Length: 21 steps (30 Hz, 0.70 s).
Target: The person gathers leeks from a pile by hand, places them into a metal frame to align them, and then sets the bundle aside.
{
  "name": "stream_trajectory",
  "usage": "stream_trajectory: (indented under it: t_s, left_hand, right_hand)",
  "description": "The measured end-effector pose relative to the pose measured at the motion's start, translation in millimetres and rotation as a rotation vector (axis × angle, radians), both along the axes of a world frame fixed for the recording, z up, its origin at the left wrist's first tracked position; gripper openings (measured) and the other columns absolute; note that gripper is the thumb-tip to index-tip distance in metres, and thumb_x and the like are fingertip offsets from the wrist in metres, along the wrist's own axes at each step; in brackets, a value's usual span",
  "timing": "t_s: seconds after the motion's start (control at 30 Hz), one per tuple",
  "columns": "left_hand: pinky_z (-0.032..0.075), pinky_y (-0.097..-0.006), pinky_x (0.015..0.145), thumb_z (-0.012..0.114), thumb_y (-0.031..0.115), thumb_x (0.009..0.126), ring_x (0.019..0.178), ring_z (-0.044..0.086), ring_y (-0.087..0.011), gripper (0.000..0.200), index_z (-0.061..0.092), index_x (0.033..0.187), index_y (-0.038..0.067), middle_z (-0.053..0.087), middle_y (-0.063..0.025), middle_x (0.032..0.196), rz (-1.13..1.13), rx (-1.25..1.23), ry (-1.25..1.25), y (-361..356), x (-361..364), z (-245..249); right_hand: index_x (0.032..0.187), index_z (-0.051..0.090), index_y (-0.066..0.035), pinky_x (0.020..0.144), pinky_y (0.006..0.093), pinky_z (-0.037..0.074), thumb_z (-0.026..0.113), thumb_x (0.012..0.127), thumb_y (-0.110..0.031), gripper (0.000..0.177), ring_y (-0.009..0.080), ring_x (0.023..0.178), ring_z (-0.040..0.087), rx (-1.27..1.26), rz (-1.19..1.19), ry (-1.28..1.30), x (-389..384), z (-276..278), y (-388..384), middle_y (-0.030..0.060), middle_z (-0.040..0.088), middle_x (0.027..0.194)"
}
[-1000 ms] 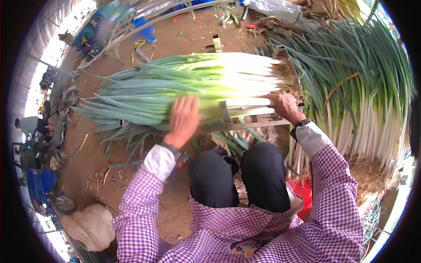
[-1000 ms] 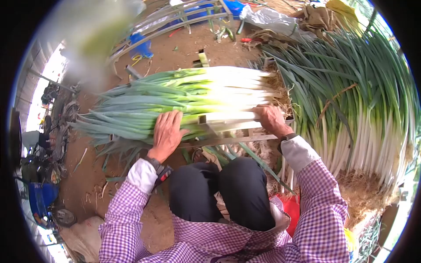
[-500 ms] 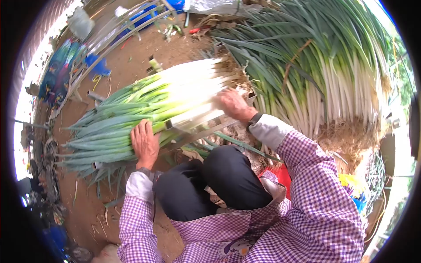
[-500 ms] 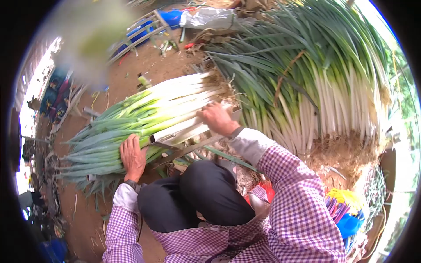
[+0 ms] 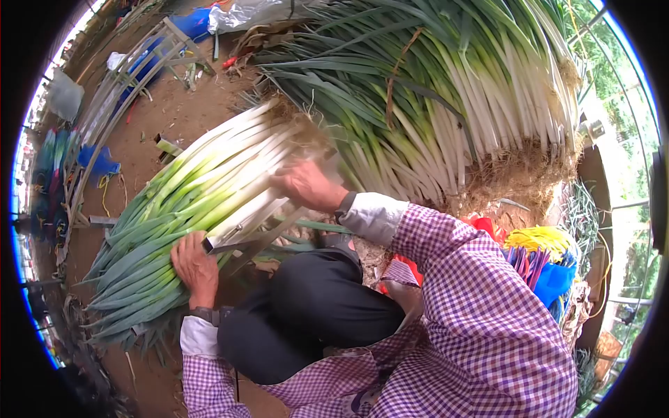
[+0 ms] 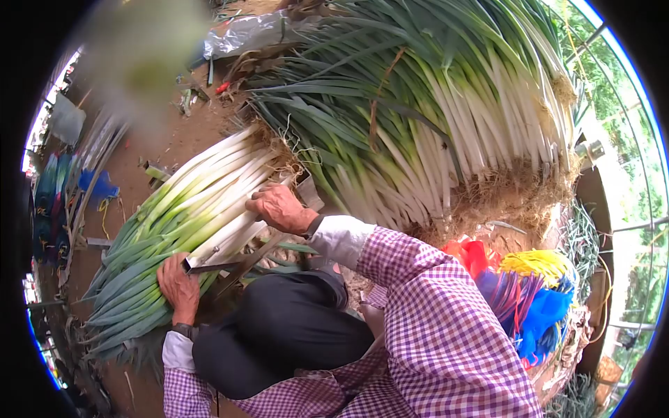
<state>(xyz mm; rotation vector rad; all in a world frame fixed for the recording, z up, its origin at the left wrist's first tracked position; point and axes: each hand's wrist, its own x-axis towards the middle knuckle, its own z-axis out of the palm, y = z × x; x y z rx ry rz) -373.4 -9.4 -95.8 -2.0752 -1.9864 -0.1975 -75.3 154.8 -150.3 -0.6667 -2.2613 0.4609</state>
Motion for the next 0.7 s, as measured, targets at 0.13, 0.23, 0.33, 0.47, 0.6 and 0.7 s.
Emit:
stream_trajectory:
  t_s: [0.13, 0.23, 0.33, 0.47, 0.6, 0.7]
  left_hand:
    - [0.043, -0.0468, 0.102, 0.069, 0.007, 0.079, 0.112, 0.061, -0.0323, 0.033, 0.064, 0.112, 0.007, 0.067, -0.0103, 0.110, -0.005, -0.038, -0.039, 0, 0, 6]
    - [0.043, -0.0476, 0.103, 0.069, 0.003, 0.076, 0.116, 0.061, -0.0326, 0.038, 0.064, 0.113, 0.007, 0.068, -0.0108, 0.115, -0.013, -0.013, -0.034, 0, -10, -3]
    - [0.042, -0.0483, 0.106, 0.069, 0.001, 0.075, 0.119, 0.061, -0.0332, 0.041, 0.065, 0.115, 0.007, 0.069, -0.0113, 0.120, -0.028, 0.018, -0.053, -6, -14, -10]
    - [0.041, -0.0485, 0.107, 0.070, 0.003, 0.076, 0.120, 0.060, -0.0336, 0.043, 0.065, 0.119, 0.007, 0.069, -0.0114, 0.122, -0.019, 0.001, -0.065, -6, -18, -14]
    - [0.042, -0.0485, 0.106, 0.072, 0.014, 0.083, 0.119, 0.061, -0.0338, 0.038, 0.066, 0.120, 0.007, 0.069, -0.0113, 0.120, -0.030, 0.018, -0.041, -6, -23, -15]
    - [0.043, -0.0486, 0.104, 0.072, 0.024, 0.088, 0.117, 0.061, -0.0352, 0.037, 0.066, 0.120, 0.006, 0.069, -0.0132, 0.119, -0.034, 0.014, -0.035, -5, -21, -13]
  right_hand:
    - [0.091, 0.069, -0.006, 0.074, 0.0465, 0.053, 0.071, 0.078, -0.015, 0.016, 0.0359, 0.076, 0.069, 0.002, 0.020, -0.025, -1, -5, 4, 0.0155, 0.067, 0.075]
    - [0.109, 0.073, -0.007, 0.074, 0.0460, 0.054, 0.076, 0.078, -0.017, 0.033, 0.0352, 0.078, 0.069, -0.093, 0.086, -0.097, 7, 0, 9, 0.0169, 0.068, 0.080]
    - [0.134, 0.068, -0.015, 0.092, 0.0431, 0.058, 0.084, 0.082, -0.024, 0.055, 0.0317, 0.101, 0.072, -0.333, -0.026, -0.056, 41, 45, 10, 0.0138, 0.074, 0.113]
    - [0.120, 0.074, -0.005, 0.080, 0.0269, 0.059, 0.080, 0.088, -0.006, 0.033, 0.0121, 0.088, 0.072, -0.574, -0.377, 0.329, 141, 70, 22, 0.0081, 0.078, 0.101]
    - [0.114, 0.073, 0.002, 0.078, 0.0329, 0.056, 0.082, 0.089, -0.023, 0.037, 0.0144, 0.088, 0.070, -0.648, -0.533, -0.125, 268, -46, 5, 0.0115, 0.077, 0.094]
    - [0.116, 0.071, 0.003, 0.078, 0.0336, 0.056, 0.084, 0.084, -0.030, 0.047, 0.0169, 0.087, 0.070, -0.732, -0.703, -0.341, 296, -139, -47, 0.0141, 0.076, 0.091]
